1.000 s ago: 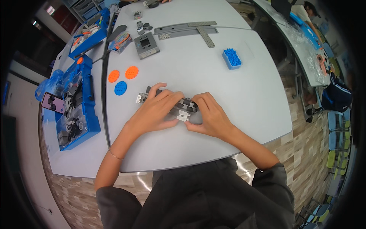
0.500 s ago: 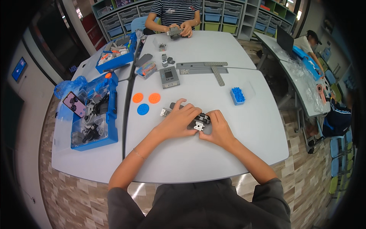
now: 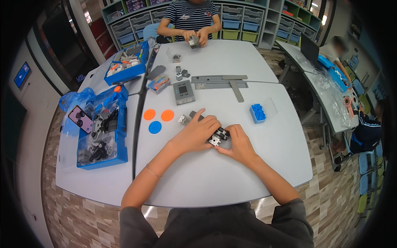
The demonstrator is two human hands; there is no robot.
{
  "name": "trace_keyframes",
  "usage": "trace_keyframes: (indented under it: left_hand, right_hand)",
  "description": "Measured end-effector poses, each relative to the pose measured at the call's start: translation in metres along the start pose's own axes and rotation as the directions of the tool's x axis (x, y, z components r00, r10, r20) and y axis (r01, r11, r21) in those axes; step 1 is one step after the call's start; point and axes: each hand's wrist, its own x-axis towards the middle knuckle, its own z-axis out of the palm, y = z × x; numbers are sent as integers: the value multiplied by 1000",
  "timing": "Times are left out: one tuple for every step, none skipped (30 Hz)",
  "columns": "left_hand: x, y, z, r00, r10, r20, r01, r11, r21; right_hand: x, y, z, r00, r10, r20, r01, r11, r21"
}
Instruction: The person assembles a small wheeled robot using modular plastic parts. They attach wheels to a motorized chassis, connect structural beams, and repeatedly adjust the assembly on the table. The person also picks up and places a smartphone on the table during the process.
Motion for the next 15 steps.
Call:
trace_keyframes:
  left_hand:
    - [0,1,-1,1000,3,20,-2,1000,-15]
    - [0,1,-2,999,5,39,-4,1000,-29]
    - [0,1,-3,998,11,59,-9,999,-34]
    - [1,1,-3,997,17,78,-14,999,-38]
    - [2,0,-4,994,17,107,-13,999,-38]
    - [3,-1,-4,994,28,102,-21,997,-70]
    - [4,-2,-4,994,34,107,-24,995,-96]
    - [5,-3,-4,993,41,113,-27,992,-122]
    - [6,-4,-4,993,54,103,-37,987,-158]
    - [8,-5,-4,993,67,93,-48,980,-193]
    - [9,-6,-3,993,79,83,-59,972,-228]
    - [10,-7,-3,993,92,70,-74,969,-234]
    - [10,-8,-2,993,106,57,-89,967,-241]
    - [10,-8,-1,992,112,62,-94,964,-249]
    - [10,-9,-1,992,113,56,-97,967,-235]
  right_hand:
    - [-1,0,0,1000,-8,7,8,1000,-4]
    - [-1,-1,0,1000,-10,15,10,1000,-9]
    - [-1,-1,-1,1000,-12,24,12,1000,-13]
    - [-2,-2,0,1000,-15,25,15,1000,-16]
    - [-2,-2,0,1000,-18,25,19,1000,-20]
    - [-2,-2,0,999,-22,25,22,999,-24]
    - [-2,-2,0,999,-20,32,21,999,-30]
    - [-2,-2,-1,999,-18,39,19,999,-35]
    - [-2,-3,-1,999,-8,49,9,999,-39]
    - [-2,-3,-1,999,-11,51,13,999,-43]
    - [-2,-3,-1,998,-6,57,9,999,-46]
    - [-2,-3,-1,998,-3,62,6,999,-49]
    - [-2,-3,-1,997,3,71,0,999,-47]
    - [-3,-3,-2,997,10,80,-6,999,-46]
    - [-3,-3,-2,996,17,88,-13,999,-44]
